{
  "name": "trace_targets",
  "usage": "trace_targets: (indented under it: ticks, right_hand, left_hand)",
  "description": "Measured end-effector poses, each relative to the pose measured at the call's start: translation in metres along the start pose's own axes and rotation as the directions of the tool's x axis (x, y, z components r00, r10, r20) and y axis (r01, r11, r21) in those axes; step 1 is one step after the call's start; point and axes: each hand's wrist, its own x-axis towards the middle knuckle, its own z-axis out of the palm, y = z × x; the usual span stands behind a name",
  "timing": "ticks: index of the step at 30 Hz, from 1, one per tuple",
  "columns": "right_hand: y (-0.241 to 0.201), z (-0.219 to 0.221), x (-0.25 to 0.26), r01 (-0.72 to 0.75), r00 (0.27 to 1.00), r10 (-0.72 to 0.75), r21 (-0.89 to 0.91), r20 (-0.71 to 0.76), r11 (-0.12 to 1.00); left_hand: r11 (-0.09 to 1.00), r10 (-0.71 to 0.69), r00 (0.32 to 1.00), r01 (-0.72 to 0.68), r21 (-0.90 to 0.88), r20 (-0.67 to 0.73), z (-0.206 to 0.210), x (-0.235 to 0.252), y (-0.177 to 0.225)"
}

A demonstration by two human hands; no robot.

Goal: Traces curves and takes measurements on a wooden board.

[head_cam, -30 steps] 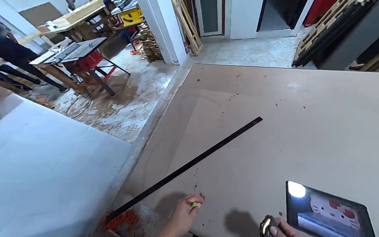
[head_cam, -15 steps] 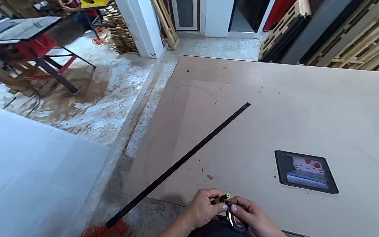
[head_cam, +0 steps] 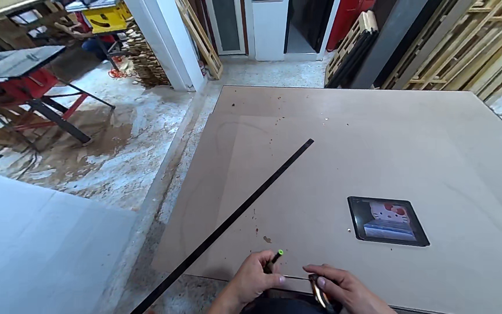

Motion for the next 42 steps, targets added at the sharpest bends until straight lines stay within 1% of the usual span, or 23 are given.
trace_targets:
  ticks: [2, 4, 6, 8, 10, 11, 12, 14, 15, 16, 17, 18, 20, 22, 24, 25, 27, 29, 32, 34, 37, 39, 42]
  right_hand:
    - [0.005, -0.034, -0.022, -0.063, 0.998, 0.063, -0.02, 0.005, 0.998]
    - [0.01, -0.063, -0.041, -0.123, 0.992, 0.124, -0.013, 0.035, 0.992]
    - [0.014, -0.083, -0.053, -0.169, 0.982, 0.172, -0.044, 0.078, 0.985]
    - [0.018, -0.098, -0.055, -0.216, 0.969, 0.228, -0.118, 0.098, 0.969]
    - [0.028, -0.113, -0.049, -0.241, 0.962, 0.26, -0.188, 0.086, 0.952]
    - [0.034, -0.122, -0.043, -0.239, 0.962, 0.26, -0.217, 0.077, 0.946]
    - [0.041, -0.132, -0.036, -0.233, 0.965, 0.256, -0.239, 0.066, 0.942]
    - [0.051, -0.153, -0.011, -0.228, 0.967, 0.25, -0.267, 0.053, 0.937]
    - [0.054, -0.162, 0.003, -0.222, 0.968, 0.246, -0.271, 0.055, 0.936]
    - [0.056, -0.171, 0.018, -0.211, 0.97, 0.235, -0.289, 0.054, 0.934]
    - [0.055, -0.178, 0.035, -0.197, 0.973, 0.225, -0.308, 0.056, 0.931]
    - [0.051, -0.185, 0.054, -0.179, 0.977, 0.207, -0.323, 0.055, 0.929]
    - [0.042, -0.195, 0.094, -0.142, 0.986, 0.165, -0.351, 0.036, 0.926]
    - [0.033, -0.198, 0.134, -0.147, 0.987, 0.162, -0.376, 0.007, 0.915]
    - [0.025, -0.196, 0.175, -0.143, 0.989, 0.148, -0.399, -0.019, 0.906]
    - [0.022, -0.193, 0.196, -0.136, 0.99, 0.137, -0.409, -0.025, 0.902]
    - [0.017, -0.186, 0.238, -0.109, 0.994, 0.106, -0.445, -0.03, 0.889]
    - [0.014, -0.183, 0.28, -0.088, 0.996, 0.063, -0.485, -0.068, 0.87]
    - [0.007, -0.194, 0.351, -0.101, 0.988, 0.019, -0.536, -0.156, 0.838]
    - [0.005, -0.206, 0.402, -0.109, 0.973, -0.039, -0.605, -0.226, 0.789]
    - [0.006, -0.224, 0.481, -0.065, 0.951, -0.168, -0.699, -0.26, 0.712]
    - [0.001, -0.237, 0.532, -0.063, 0.942, -0.191, -0.704, -0.277, 0.708]
    - [-0.005, -0.259, 0.599, -0.056, 0.911, -0.26, -0.721, -0.32, 0.69]
  left_hand:
    - [1.0, 0.007, 0.99, -0.01, -0.027, -0.139, -0.008, 0.0, 0.007]
    - [0.998, -0.001, 0.961, -0.018, -0.068, -0.278, -0.018, 0.0, 0.006]
    - [0.995, -0.024, 0.916, -0.017, -0.099, -0.399, -0.026, -0.001, 0.003]
    - [0.995, -0.049, 0.863, -0.001, -0.098, -0.502, -0.03, -0.001, 0.003]
    - [0.997, -0.067, 0.794, 0.029, -0.073, -0.605, -0.032, 0.0, 0.003]
    - [0.998, -0.067, 0.748, 0.045, -0.05, -0.661, -0.032, 0.002, 0.003]
    - [0.997, -0.063, 0.692, 0.075, -0.015, -0.719, -0.033, 0.004, 0.002]
    - [0.99, -0.011, 0.569, 0.124, 0.073, -0.822, -0.038, 0.009, -0.001]
    - [0.981, 0.018, 0.519, 0.156, 0.116, -0.854, -0.043, 0.011, -0.003]
    - [0.968, 0.036, 0.489, 0.198, 0.151, -0.871, -0.053, 0.011, -0.005]
    - [0.956, 0.033, 0.475, 0.243, 0.167, -0.879, -0.064, 0.01, -0.004]
    - [0.95, 0.024, 0.477, 0.262, 0.168, -0.879, -0.079, 0.011, -0.004]
    - [0.957, -0.029, 0.528, 0.259, 0.129, -0.849, -0.115, 0.017, -0.004]
    - [0.962, -0.078, 0.583, 0.256, 0.091, -0.809, -0.153, 0.031, -0.002]
    - [0.961, -0.087, 0.604, 0.26, 0.093, -0.792, -0.193, 0.057, 0.001]
    - [0.956, -0.085, 0.6, 0.273, 0.104, -0.795, -0.214, 0.074, 0.003]
    - [0.933, -0.078, 0.571, 0.33, 0.142, -0.817, -0.256, 0.107, 0.008]
    - [0.905, -0.059, 0.519, 0.389, 0.174, -0.853, -0.302, 0.137, 0.009]
    - [0.838, -0.017, 0.433, 0.497, 0.223, -0.901, -0.366, 0.18, 0.012]
    - [0.795, 0.0, 0.399, 0.556, 0.242, -0.917, -0.404, 0.213, 0.009]
    - [0.754, 0.046, 0.345, 0.604, 0.259, -0.937, -0.452, 0.274, -0.009]
    - [0.736, 0.114, 0.3, 0.615, 0.283, -0.947, -0.481, 0.317, -0.016]
    - [0.713, 0.227, 0.256, 0.614, 0.339, -0.94, -0.521, 0.376, -0.009]
